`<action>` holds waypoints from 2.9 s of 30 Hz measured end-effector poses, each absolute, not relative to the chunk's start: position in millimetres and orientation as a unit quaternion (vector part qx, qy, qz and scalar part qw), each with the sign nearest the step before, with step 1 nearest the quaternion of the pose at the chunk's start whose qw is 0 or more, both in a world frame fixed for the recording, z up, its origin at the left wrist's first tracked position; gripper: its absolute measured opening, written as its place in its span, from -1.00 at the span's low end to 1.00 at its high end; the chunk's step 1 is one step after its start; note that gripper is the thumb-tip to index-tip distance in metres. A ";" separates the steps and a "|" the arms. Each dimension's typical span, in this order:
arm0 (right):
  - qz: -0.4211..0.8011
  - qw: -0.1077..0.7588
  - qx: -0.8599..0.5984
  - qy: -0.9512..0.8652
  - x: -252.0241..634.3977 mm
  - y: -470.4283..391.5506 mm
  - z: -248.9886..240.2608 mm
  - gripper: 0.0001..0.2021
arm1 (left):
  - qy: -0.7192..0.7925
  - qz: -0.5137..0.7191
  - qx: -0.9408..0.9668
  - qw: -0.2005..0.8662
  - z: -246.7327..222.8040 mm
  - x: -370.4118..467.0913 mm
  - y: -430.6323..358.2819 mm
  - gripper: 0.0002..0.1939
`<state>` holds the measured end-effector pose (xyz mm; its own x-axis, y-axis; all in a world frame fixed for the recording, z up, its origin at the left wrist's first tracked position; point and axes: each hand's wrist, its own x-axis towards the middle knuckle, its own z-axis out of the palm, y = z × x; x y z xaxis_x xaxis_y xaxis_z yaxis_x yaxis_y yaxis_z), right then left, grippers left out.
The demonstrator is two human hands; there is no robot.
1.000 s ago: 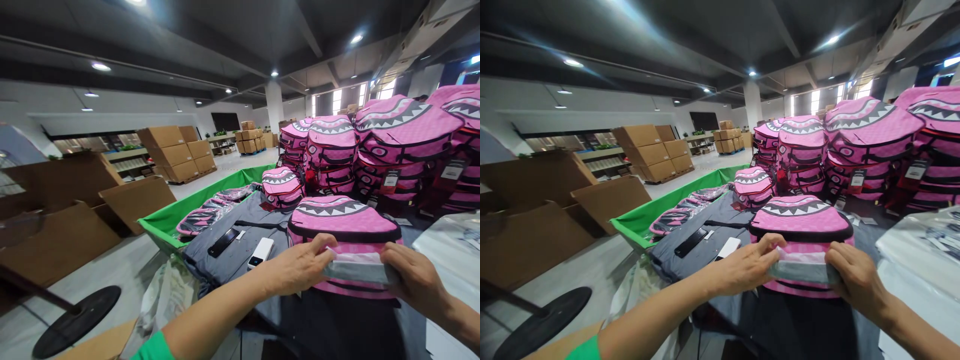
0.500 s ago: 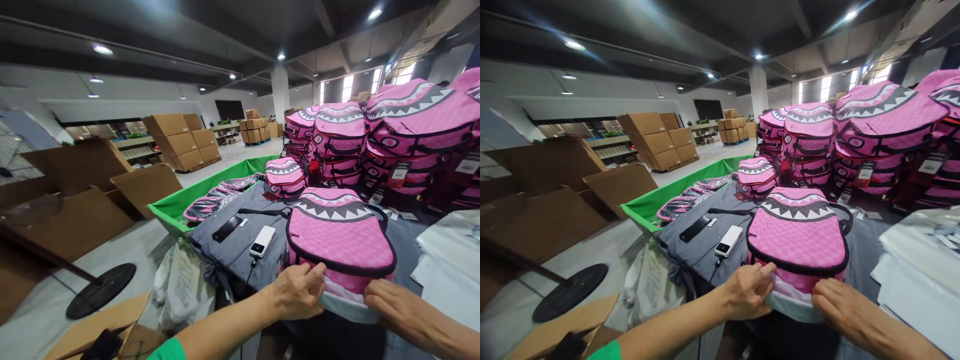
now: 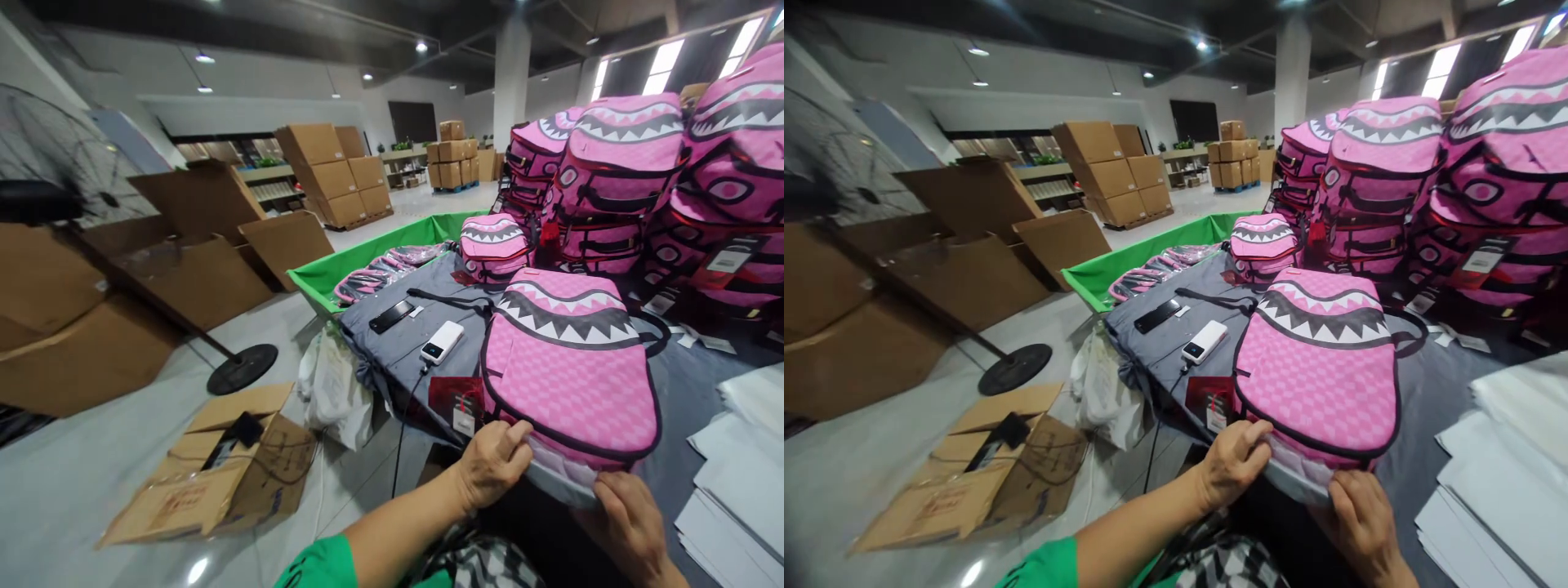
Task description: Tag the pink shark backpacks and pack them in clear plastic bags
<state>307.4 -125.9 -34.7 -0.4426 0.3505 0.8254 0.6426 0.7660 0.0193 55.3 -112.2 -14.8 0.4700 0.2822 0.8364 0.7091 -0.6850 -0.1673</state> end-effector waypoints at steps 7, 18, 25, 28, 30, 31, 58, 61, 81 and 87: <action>-0.258 0.439 -0.354 -0.784 321.7 -110.5 -49.5 -0.75 | -0.281 -0.452 -0.823 0.198 -50.7 66.4 -122.4 -0.70; 0.016 0.308 -0.338 -0.889 347.1 -125.5 12.0 -0.76 | -0.412 -0.405 -0.815 -0.053 -22.6 70.1 -133.7 -0.76; -0.104 0.227 -0.265 -0.931 338.3 -114.8 28.9 -0.79 | -0.156 -0.312 -0.936 0.037 -17.0 54.5 -101.1 -0.90; -0.161 0.207 -0.189 -0.946 334.9 -111.2 31.3 -0.72 | 0.003 -0.238 -0.967 0.096 -1.4 53.0 -78.8 -0.83; -0.141 0.155 -0.194 -0.959 333.2 -107.8 34.2 -0.71 | 0.062 -0.219 -0.966 0.126 10.6 55.2 -68.7 -0.81; -0.125 0.129 -0.205 -0.962 332.6 -106.1 36.5 -0.72 | 0.081 -0.219 -0.962 0.141 15.8 56.5 -65.2 -0.81; -0.028 0.070 -0.232 -0.970 341.1 -93.7 60.2 -0.79 | 0.144 -0.305 -0.929 0.154 -5.2 62.9 -52.3 -0.90; -0.073 0.079 -0.229 -0.967 343.2 -101.4 58.9 -0.80 | 0.137 -0.344 -0.913 0.169 3.0 59.3 -56.9 -0.88; 0.245 0.498 -0.642 -0.529 328.8 -186.7 -54.8 -0.61 | -0.112 -0.327 -0.937 0.048 0.4 64.1 -111.5 -0.77; 0.406 0.620 -0.588 -0.325 293.9 -163.5 -36.8 -0.38 | -0.331 0.092 -0.916 -0.206 33.5 107.0 -107.3 -0.59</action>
